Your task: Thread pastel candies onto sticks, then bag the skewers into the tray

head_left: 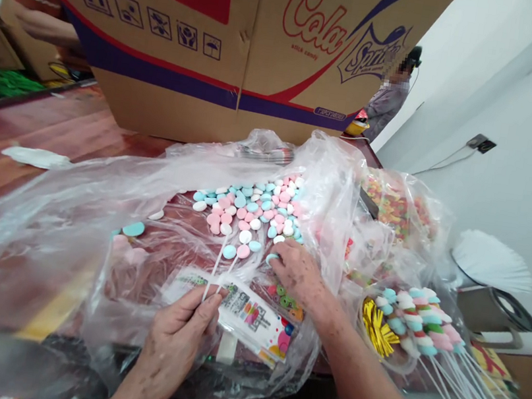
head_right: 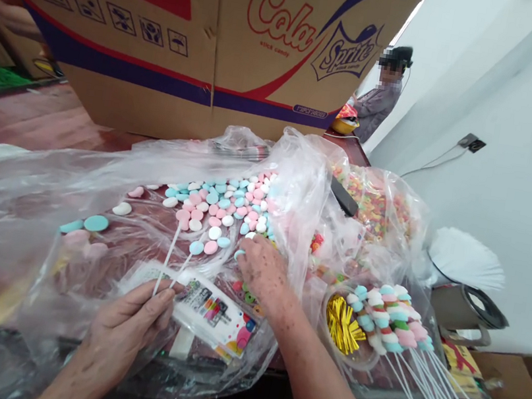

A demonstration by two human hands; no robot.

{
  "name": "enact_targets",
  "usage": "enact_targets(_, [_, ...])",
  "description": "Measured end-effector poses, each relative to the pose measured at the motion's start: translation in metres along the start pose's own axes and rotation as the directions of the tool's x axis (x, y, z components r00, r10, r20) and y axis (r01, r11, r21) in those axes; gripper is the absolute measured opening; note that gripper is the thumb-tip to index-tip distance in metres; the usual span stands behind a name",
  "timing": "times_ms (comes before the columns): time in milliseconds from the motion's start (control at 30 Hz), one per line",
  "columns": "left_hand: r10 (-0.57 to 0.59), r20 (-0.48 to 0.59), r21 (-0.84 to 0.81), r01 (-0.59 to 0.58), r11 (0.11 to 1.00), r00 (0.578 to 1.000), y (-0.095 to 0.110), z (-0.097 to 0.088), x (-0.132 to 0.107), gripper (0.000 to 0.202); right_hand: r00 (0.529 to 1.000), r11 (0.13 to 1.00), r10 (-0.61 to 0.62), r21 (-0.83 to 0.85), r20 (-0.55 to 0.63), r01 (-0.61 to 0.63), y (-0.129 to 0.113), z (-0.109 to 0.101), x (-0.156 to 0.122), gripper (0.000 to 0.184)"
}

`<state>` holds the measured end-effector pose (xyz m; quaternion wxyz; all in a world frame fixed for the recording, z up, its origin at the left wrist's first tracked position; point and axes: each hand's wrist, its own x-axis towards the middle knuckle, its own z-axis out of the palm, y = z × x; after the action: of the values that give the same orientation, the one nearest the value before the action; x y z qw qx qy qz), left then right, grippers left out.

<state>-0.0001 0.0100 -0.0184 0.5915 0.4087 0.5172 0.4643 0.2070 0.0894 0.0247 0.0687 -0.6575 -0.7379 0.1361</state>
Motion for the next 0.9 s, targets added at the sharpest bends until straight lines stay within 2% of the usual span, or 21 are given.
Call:
enact_targets(133, [-0.004, -0.037, -0.036, 0.003, 0.999, 0.999, 0.002, 0.004, -0.002, 0.031, 0.993, 0.995, 0.094, 0.043, -0.071, -0.091, 0.007, -0.013, 0.013, 0.024])
enact_targets(233, [-0.001, -0.035, -0.043, 0.0, 0.999, 0.999, 0.0, 0.003, -0.001, 0.034, 0.991, 0.992, 0.121, 0.054, -0.066, -0.117, 0.013, -0.018, 0.026, 0.024])
enact_targets(400, [-0.003, 0.022, -0.004, 0.003, 1.0, 1.0, -0.008, -0.003, 0.0, 0.039, 0.994, 0.994, 0.104, 0.013, -0.016, -0.104, 0.014, -0.012, 0.037, 0.015])
enact_targets(633, [0.02, 0.05, 0.009, -0.021, 1.0, 0.999, -0.011, -0.005, 0.002, 0.034, 0.992, 0.993, 0.121, 0.009, 0.02, -0.121, 0.01, -0.008, 0.032, 0.016])
enact_targets(767, [0.038, 0.067, 0.034, -0.041, 0.999, 0.997, -0.01, -0.005, 0.002, 0.033, 0.996, 0.992, 0.086, 0.094, 0.002, -0.086, 0.006, 0.0, 0.022, 0.016])
enact_targets(900, [0.054, 0.047, 0.065, -0.057, 0.996, 0.997, -0.007, -0.005, 0.0, 0.031, 0.997, 0.956, 0.073, 0.288, -0.033, -0.06, 0.004, 0.007, 0.011, 0.022])
